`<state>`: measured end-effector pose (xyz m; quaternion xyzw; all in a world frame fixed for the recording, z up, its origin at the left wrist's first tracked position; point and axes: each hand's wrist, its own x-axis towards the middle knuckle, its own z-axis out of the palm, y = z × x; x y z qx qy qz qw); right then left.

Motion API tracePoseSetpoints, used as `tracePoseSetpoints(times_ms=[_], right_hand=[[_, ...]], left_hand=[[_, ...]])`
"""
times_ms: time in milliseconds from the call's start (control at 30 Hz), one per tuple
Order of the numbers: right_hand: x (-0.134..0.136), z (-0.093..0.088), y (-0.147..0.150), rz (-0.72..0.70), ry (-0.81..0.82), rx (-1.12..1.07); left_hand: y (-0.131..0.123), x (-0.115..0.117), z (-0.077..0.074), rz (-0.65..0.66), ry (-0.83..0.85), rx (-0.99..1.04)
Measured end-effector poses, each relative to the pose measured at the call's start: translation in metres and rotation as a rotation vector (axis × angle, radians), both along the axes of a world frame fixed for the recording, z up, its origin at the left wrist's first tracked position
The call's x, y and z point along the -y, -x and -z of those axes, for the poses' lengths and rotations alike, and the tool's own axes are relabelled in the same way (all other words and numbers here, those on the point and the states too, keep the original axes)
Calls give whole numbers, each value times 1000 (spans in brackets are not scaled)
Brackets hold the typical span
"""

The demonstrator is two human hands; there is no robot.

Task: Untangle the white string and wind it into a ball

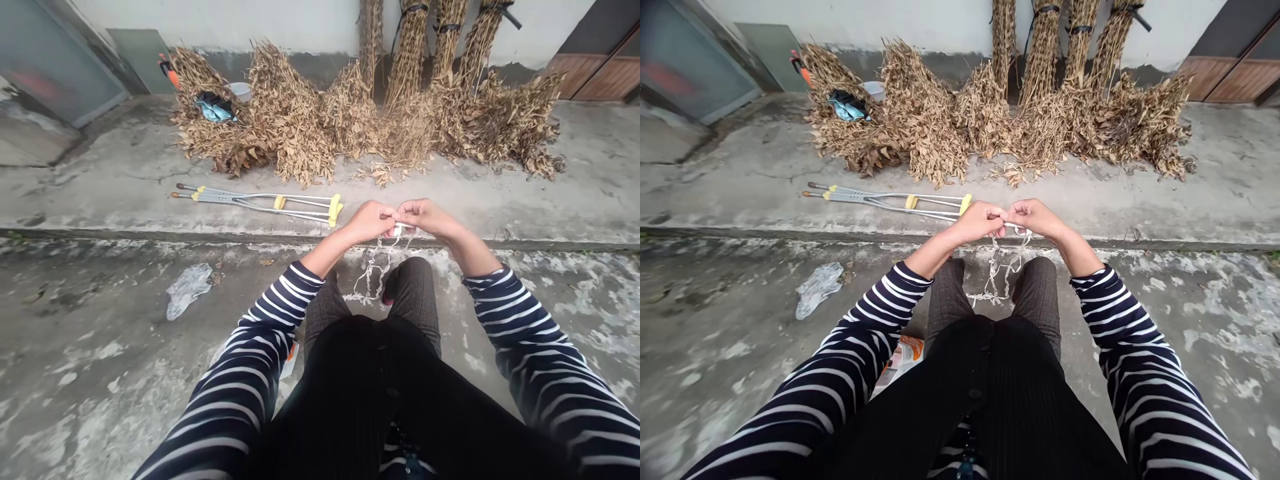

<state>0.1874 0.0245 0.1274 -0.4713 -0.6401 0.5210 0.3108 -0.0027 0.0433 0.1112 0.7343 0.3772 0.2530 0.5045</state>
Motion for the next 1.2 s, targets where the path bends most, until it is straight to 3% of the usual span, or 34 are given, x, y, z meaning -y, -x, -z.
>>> tracePoseSetpoints(times_ms=[300,433,533,667,767,933,1200], right_hand=[[9,-4,17,90,-128,-13],[22,-11,22,92,-129,-23],[23,-13,17,141,-63,-19],[16,-11,9,196,126,-64],[11,-11,5,217,214,-86],[14,-15,6,218,256,-80],[16,-18,15,274,120,60]], left_hand=[[9,-10,14,-204,-260,-199],[15,-21,34,-213,-167,-125],[18,-19,41,-195,69,31],[20,-6,39,-107,369,269],[24,-2,37,0,456,357],[31,0,34,102,385,420],[0,13,25,-59,237,390]])
